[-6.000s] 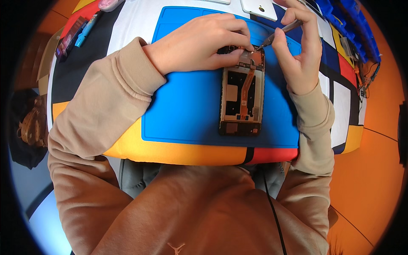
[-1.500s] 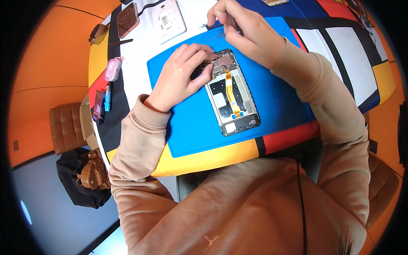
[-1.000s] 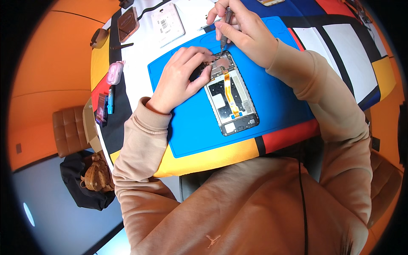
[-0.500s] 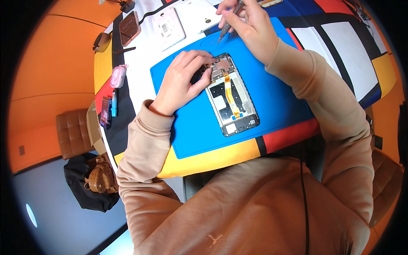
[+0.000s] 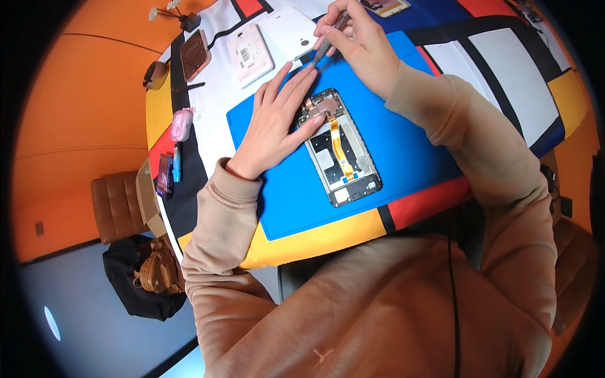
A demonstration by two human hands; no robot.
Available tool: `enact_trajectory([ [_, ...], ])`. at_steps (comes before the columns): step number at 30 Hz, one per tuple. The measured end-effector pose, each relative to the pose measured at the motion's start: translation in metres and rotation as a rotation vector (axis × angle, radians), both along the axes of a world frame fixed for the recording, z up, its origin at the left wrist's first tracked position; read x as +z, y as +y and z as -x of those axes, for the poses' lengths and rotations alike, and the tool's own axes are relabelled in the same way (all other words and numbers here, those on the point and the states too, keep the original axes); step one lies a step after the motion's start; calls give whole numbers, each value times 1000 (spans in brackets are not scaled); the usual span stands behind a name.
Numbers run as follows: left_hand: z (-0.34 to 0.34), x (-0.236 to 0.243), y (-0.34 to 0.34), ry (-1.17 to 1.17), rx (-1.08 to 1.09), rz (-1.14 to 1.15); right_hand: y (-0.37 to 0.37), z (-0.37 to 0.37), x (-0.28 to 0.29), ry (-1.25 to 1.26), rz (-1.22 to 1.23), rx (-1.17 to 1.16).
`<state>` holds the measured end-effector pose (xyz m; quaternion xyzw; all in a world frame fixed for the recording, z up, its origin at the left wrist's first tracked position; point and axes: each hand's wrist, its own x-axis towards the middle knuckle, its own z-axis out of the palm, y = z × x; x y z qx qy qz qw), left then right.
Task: The person uses a screwdriver to remove screws from the internal frame of a disassembled smartphone. They carefully unscrew multiple fasteners around the camera module and motherboard area, placing the screws aside on the work surface.
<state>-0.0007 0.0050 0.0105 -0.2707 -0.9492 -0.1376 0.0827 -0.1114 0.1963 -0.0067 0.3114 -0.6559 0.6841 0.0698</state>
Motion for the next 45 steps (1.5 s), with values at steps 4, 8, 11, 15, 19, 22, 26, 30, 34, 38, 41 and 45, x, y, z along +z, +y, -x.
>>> enact_trajectory([
  [4, 1, 0, 0, -44, 28, -15, 6, 10, 8, -3, 104, -95],
  [8, 1, -1, 0, -89, 42, 23, 32, 45, 24, 97, 104, -299],
  [11, 1, -1, -1, -74, 37, 33, 64, 79, 27, 454, -116, -623],
  [15, -1, -1, -3, -85, 53, -104, 92, 104, 17, 506, -820, -647],
  [19, -3, 0, -4, -85, 68, -149, 91, 109, 5, 331, -1213, -567],
  [22, -3, 0, -3, -79, 59, -162, 86, 110, 2, 290, -1210, -569],
  [26, -3, 0, -3, -62, 55, -175, 84, 108, 2, 396, -1103, -568],
  [30, -4, 0, -4, -58, 50, -180, 81, 108, 0, 361, -1071, -584],
  [34, -4, -1, -5, -15, 66, -208, 86, 114, -7, 403, -1007, -667],
  [38, -1, -3, -7, 100, 123, -274, 92, 124, -7, 447, -910, -736],
  [41, 0, -4, -8, 212, 177, -409, 85, 115, 6, 337, -614, -430],
  [45, -2, -2, -9, 269, 239, -524, 63, 63, 26, 131, -373, 332],
])
